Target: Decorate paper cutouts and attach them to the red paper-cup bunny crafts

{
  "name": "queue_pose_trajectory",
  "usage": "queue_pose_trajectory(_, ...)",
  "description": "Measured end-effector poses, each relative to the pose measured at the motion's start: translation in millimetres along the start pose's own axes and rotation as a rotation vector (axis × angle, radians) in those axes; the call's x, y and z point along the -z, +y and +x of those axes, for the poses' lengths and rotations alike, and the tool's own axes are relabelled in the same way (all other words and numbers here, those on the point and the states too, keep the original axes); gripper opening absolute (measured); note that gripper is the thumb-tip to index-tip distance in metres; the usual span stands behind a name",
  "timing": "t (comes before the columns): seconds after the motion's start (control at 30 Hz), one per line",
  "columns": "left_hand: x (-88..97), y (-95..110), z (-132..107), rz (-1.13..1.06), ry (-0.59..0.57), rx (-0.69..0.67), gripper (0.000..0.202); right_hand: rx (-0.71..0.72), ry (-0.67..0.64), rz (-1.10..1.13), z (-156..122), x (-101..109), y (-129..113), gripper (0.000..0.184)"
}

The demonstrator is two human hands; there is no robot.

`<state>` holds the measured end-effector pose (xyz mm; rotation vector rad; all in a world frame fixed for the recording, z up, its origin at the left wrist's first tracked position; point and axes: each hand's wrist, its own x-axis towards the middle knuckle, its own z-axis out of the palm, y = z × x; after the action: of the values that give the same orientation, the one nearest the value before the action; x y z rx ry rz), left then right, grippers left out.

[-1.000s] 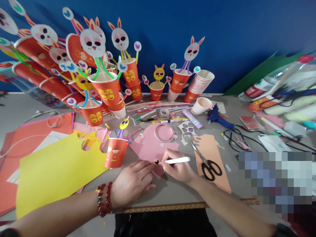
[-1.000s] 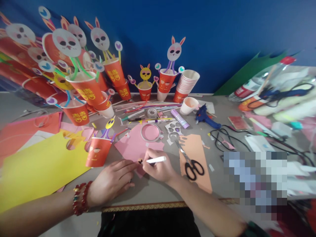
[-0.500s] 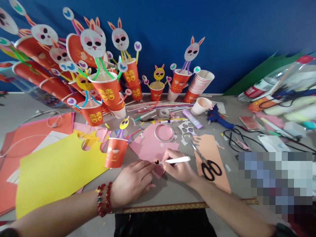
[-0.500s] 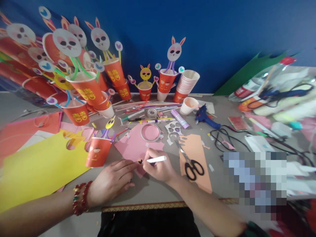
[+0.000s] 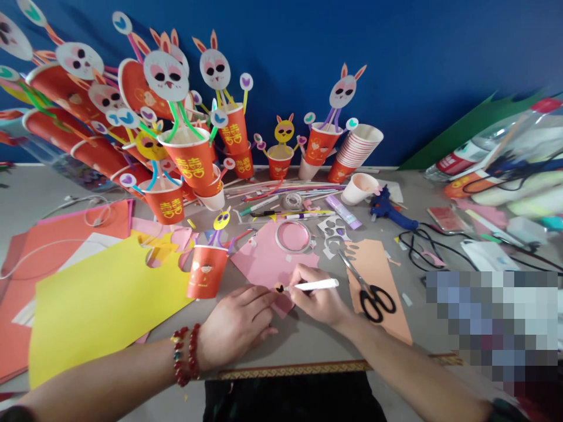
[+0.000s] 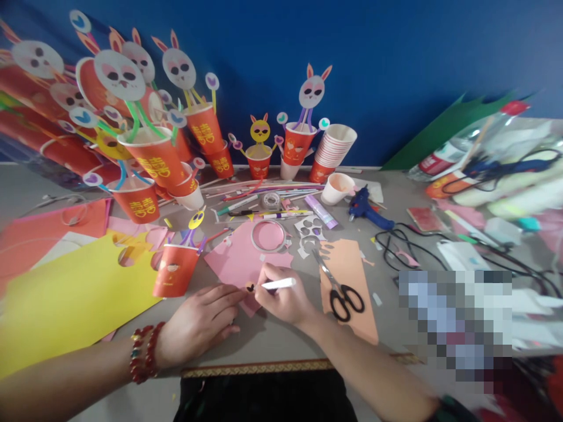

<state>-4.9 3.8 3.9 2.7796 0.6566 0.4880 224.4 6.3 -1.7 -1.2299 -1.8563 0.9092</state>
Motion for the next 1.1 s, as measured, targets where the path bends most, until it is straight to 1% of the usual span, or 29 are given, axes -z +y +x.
queue_pose_trajectory(0.1,0.4,0.3,-0.2,0.006,-0.003,0.003,0.021,-0.017,0.028,0.026,-1.0,-0.7,1.2,0.016)
queue_pose_trajectory(0.17,0.5,0.5,-0.2,0.006,-0.008,0.002,0.020,-0.055,0.060,0.074,-2.0,-0.7,2.7,0.014)
queue_pose_trajectory(0.33,-1.0,0.6,-0.9,0.006,0.011,-0.012,0.016,-0.199,0.181,0.363,-3.9,1.4,4.9,0.014)
queue_pose_trajectory(0.4,-1.3,0.6,-0.9,0.006,0.018,-0.010,0.016,-0.219,0.220,0.449,-4.6,2.2,4.9,0.014)
queue_pose_trajectory(0.5,-0.7,0.7,-0.3,0.005,0.023,-0.010,0.016,-0.217,0.262,0.466,-4.9,3.4,3.8,0.013)
queue_pose_trajectory(0.6,-0.3,0.8,0.2,0.015,0.022,-0.008,0.018,-0.227,0.246,0.379,-2.5,7.9,-0.9,0.012)
queue_pose_trajectory(0.67,-0.8,0.7,0.2,0.025,0.027,-0.010,0.020,-0.238,0.181,0.264,-0.4,14.6,-7.0,0.013)
queue_pose_trajectory(0.73,-1.6,0.3,0.2,0.033,0.039,-0.017,0.021,-0.227,0.101,0.088,0.6,23.4,-14.8,0.019)
queue_pose_trajectory(0.77,-1.9,0.1,0.3,0.036,0.047,-0.021,0.022,-0.199,0.064,-0.012,0.4,27.8,-18.7,0.021)
queue_pose_trajectory(0.83,-1.8,-0.1,0.8,0.046,0.060,-0.023,0.022,-0.089,-0.003,-0.184,-1.4,35.1,-24.6,0.022)
queue_pose_trajectory(0.93,0.4,1.0,2.0,0.053,0.084,-0.021,0.020,0.077,-0.075,-0.323,-5.9,38.9,-24.6,0.028)
queue_pose_trajectory(1.03,2.3,5.4,1.9,0.060,0.103,-0.041,0.020,0.125,-0.089,-0.377,-9.6,35.7,-14.2,0.032)
queue_pose_trajectory(1.1,1.5,10.7,1.2,0.080,0.088,-0.056,0.019,0.131,-0.096,-0.383,-10.9,32.8,-6.5,0.033)
